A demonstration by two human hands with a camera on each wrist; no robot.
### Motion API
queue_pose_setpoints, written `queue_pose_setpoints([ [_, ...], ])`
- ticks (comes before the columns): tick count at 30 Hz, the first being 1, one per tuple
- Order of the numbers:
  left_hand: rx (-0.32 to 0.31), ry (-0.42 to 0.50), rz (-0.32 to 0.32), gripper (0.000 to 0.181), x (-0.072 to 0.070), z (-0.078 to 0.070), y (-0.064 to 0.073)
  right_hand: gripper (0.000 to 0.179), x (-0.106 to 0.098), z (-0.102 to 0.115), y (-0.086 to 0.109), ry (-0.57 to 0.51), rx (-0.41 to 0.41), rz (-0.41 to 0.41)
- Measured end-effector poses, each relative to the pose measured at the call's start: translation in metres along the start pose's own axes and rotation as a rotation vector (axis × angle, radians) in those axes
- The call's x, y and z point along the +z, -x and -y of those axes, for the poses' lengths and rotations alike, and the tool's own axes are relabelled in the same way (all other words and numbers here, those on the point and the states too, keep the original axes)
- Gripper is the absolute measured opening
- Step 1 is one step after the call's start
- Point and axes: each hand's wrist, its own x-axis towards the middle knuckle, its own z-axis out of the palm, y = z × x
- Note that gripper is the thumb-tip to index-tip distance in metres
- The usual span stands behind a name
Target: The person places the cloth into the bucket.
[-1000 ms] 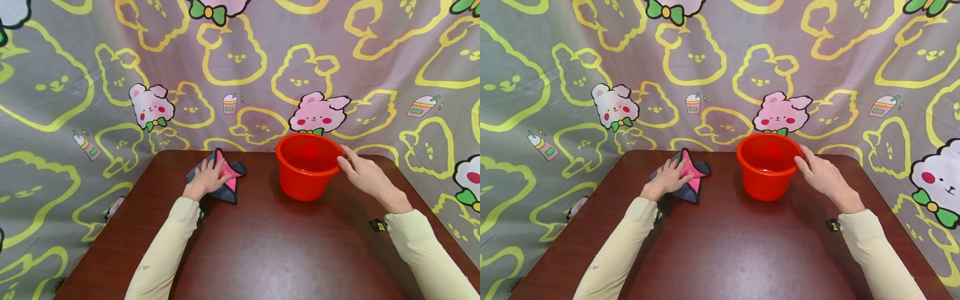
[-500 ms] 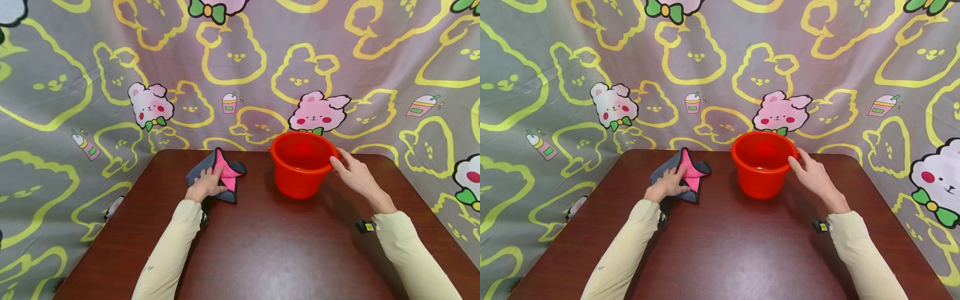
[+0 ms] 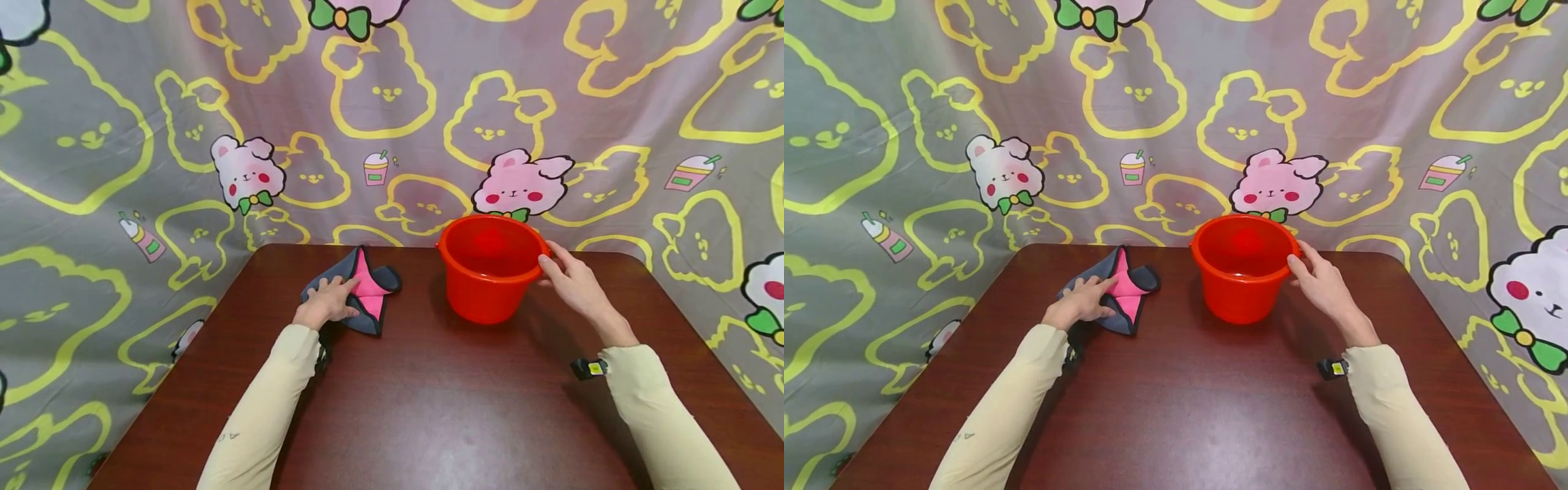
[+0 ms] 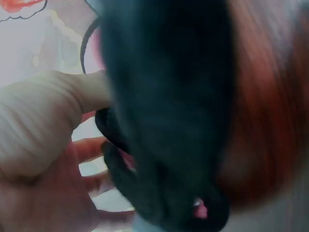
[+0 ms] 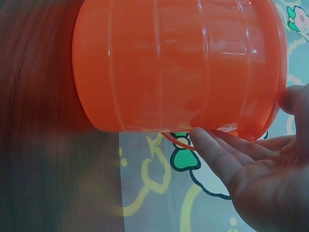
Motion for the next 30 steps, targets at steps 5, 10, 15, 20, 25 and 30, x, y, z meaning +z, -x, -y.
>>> queue_pose_setpoints([
  [5, 0.001, 0.024, 0.032, 0.072, -0.001, 0.004, 0.002, 0.064, 0.0, -0.003, 0.001, -0.031, -0.004, 0.003],
  [10, 0.037, -0.003, 0.005, 0.061, -0.001, 0.008, 0.001, 0.063, 0.0, -0.003, 0.0, -0.033, -0.009, 0.011],
  [15, 0.107, -0.056, -0.069, 0.056, -0.002, 0.013, -0.001, 0.063, 0.0, -0.003, -0.001, -0.048, -0.007, 0.01],
  [20, 0.126, -0.026, -0.19, 0.048, -0.006, 0.015, 0.003, 0.061, 0.002, -0.004, -0.003, -0.095, -0.007, 0.005],
  [25, 0.101, 0.07, -0.319, 0.044, -0.012, 0.011, 0.005, 0.061, 0.005, -0.007, -0.007, -0.145, -0.009, 0.004],
  [30, 0.088, 0.114, -0.406, 0.039, -0.015, 0.007, 0.006, 0.06, 0.007, -0.009, -0.009, -0.171, -0.03, -0.002],
])
